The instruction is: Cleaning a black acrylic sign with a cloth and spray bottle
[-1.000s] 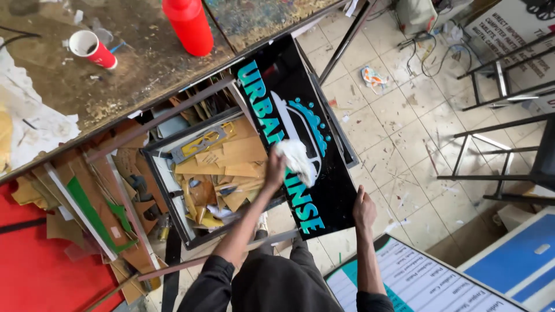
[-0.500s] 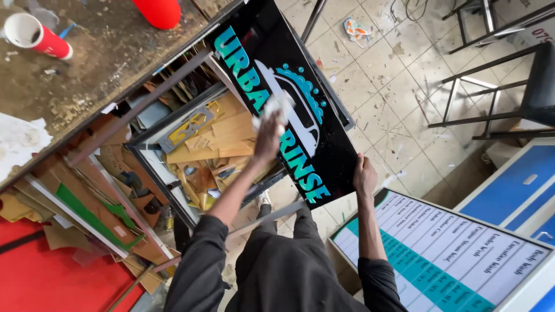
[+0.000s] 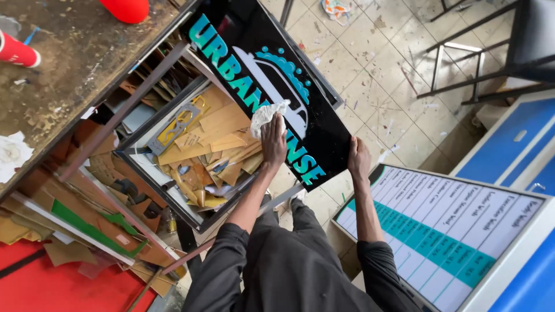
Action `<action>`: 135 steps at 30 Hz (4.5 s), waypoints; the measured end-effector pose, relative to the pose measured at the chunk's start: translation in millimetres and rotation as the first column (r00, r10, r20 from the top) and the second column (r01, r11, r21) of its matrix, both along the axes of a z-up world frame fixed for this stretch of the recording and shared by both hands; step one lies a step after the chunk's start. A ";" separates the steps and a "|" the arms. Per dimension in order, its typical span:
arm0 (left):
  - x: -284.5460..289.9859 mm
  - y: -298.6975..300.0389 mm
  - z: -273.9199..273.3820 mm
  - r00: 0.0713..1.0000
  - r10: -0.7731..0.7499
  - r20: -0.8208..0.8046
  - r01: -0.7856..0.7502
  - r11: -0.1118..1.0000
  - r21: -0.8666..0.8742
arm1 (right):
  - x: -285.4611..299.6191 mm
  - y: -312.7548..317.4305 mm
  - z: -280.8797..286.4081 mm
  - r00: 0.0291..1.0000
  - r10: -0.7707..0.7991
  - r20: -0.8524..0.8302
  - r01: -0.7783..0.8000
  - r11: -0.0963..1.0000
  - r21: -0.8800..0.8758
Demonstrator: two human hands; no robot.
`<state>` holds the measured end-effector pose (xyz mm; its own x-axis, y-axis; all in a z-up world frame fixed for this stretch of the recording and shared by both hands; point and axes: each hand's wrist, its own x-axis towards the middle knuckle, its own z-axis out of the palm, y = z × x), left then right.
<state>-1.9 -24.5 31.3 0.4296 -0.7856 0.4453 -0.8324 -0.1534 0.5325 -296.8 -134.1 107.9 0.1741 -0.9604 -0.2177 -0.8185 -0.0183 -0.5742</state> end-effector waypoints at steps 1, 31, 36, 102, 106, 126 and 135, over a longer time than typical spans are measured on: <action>-9.0 0.6 -3.0 0.999 -0.006 0.050 0.006 1.000 0.013 | -2.1 1.0 -1.7 0.999 0.004 0.046 -0.003 1.000 -0.028; -138.9 145.9 20.4 0.782 0.175 -0.598 -0.087 0.981 0.173 | -96.9 218.0 -79.7 0.909 -0.148 0.389 -0.117 0.806 0.580; -165.5 187.2 19.9 0.157 0.146 -0.977 -0.147 0.981 0.123 | -32.5 220.3 -13.2 0.765 0.127 0.631 -0.416 0.845 0.335; -88.8 75.7 -21.8 0.847 0.143 -0.513 -0.031 0.975 0.221 | 47.9 241.1 -22.7 0.550 -0.622 0.558 -0.070 0.632 0.772; -94.2 86.0 -11.8 0.969 0.024 -0.245 0.063 0.938 0.341 | 42.0 243.2 -30.1 0.634 -0.579 0.512 -0.023 0.648 0.761; -47.1 34.2 -23.8 0.891 -0.450 0.059 0.299 0.681 0.668 | 38.6 247.5 -29.2 0.558 -0.645 0.522 -0.011 0.623 0.782; -95.9 32.8 -26.0 0.939 -0.341 -0.038 0.337 0.893 0.299 | 11.0 229.9 -27.6 0.482 -0.688 0.543 0.066 0.646 0.760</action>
<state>-97.8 8.3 5.3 0.1088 -0.9789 0.1731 -0.8696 -0.0093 0.4937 -285.8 95.8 80.3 0.2104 -0.6684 -0.7135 0.1061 0.7411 -0.6629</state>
